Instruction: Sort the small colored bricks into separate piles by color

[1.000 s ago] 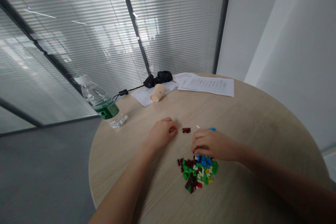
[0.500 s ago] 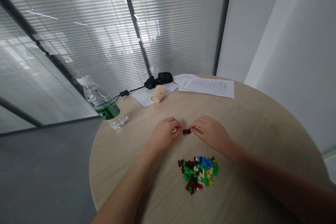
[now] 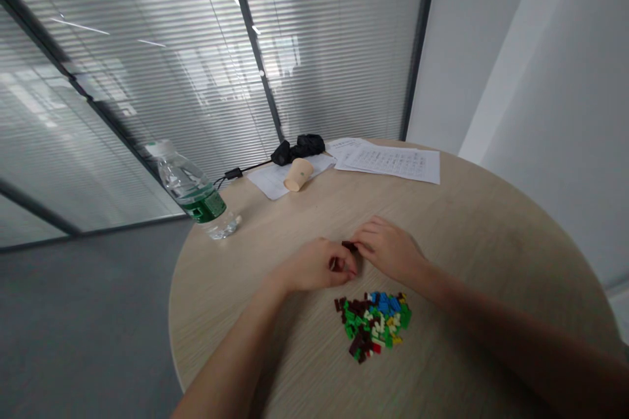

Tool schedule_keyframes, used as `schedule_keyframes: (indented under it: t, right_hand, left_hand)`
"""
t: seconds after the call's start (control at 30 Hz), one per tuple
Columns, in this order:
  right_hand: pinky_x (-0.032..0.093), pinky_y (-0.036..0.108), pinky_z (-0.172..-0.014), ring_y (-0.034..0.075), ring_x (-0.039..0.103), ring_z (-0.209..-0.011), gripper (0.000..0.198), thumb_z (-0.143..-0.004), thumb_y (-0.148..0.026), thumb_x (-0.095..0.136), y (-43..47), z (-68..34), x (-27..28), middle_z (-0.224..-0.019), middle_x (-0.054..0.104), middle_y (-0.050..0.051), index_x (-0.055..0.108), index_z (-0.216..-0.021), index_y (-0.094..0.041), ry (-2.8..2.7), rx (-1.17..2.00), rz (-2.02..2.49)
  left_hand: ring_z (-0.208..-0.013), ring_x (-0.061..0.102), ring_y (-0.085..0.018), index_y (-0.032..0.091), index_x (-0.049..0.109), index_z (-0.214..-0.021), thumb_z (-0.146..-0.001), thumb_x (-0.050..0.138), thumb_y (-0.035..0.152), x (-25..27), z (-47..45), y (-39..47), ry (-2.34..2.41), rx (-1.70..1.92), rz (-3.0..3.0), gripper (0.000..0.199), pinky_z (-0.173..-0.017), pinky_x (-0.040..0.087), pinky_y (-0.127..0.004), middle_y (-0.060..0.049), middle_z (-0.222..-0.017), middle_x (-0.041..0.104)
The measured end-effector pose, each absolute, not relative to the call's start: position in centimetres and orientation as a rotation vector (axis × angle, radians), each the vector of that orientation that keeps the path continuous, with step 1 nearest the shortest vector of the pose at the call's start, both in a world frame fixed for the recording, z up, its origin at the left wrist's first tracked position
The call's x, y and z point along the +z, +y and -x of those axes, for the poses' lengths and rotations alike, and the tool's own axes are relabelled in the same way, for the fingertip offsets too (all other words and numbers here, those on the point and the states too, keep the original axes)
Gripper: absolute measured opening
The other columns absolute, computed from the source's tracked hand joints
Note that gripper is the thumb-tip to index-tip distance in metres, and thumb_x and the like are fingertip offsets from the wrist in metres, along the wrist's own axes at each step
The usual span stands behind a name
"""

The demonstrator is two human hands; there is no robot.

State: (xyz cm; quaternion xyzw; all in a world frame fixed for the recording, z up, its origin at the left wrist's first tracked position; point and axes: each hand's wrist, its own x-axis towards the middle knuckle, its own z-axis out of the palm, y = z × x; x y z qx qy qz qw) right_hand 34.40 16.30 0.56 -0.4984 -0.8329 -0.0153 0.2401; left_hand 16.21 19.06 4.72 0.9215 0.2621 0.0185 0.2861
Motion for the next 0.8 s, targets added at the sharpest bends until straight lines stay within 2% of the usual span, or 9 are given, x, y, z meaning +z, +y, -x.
schedule_keyframes:
  t: [0.2,0.33,0.47,0.6,0.8]
  right_hand:
    - [0.042,0.03,-0.077,0.018,0.055,-0.084,0.014,-0.082,-0.014,0.054,15.6,-35.3,0.8,-0.083,0.067,0.005,0.067,-0.083,-0.017,-2.22,0.046,1.221]
    - [0.042,0.025,-0.065,0.013,0.056,-0.069,0.01,-0.078,-0.017,0.058,14.5,-36.3,1.3,-0.074,0.065,0.002,0.068,-0.078,-0.018,-2.372,0.41,1.08]
    - [0.044,0.023,-0.065,0.012,0.058,-0.07,0.013,-0.077,-0.018,0.058,13.7,-36.8,1.7,-0.079,0.065,0.003,0.07,-0.083,-0.016,-2.457,0.685,0.927]
    - [0.044,0.024,-0.067,0.013,0.058,-0.074,0.016,-0.074,-0.013,0.058,13.6,-36.8,1.8,-0.082,0.065,0.005,0.071,-0.081,-0.016,-2.478,0.709,0.883]
    - [0.045,0.025,-0.069,0.013,0.058,-0.072,0.013,-0.075,-0.016,0.061,13.6,-36.8,2.1,-0.08,0.065,0.005,0.072,-0.082,-0.015,-2.513,0.784,0.888]
  left_hand:
    - [-0.054,0.049,-0.007,0.016,0.069,-0.082,-0.073,0.06,0.016,4.5,-16.2,18.7,0.528,-0.087,-2.335,0.013,-0.052,0.036,-0.017,0.003,-0.06,0.058]
    - [-0.054,0.05,-0.007,0.016,0.069,-0.081,-0.074,0.059,0.017,4.6,-16.1,18.8,0.529,-0.083,-2.369,0.013,-0.052,0.036,-0.017,0.003,-0.061,0.059]
    - [-0.059,0.052,-0.008,0.016,0.067,-0.081,-0.074,0.055,0.015,4.6,-15.9,19.1,0.609,-0.001,-2.439,0.014,-0.056,0.036,-0.018,0.002,-0.068,0.063]
    - [-0.066,0.055,-0.01,0.017,0.066,-0.084,-0.079,0.051,0.017,4.3,-15.9,19.4,0.65,0.1,-2.452,0.016,-0.062,0.039,-0.02,0.0,-0.078,0.066]
    - [-0.069,0.056,-0.011,0.017,0.066,-0.086,-0.081,0.05,0.019,4.0,-15.8,19.7,0.673,0.142,-2.466,0.017,-0.064,0.04,-0.022,-0.001,-0.081,0.067]
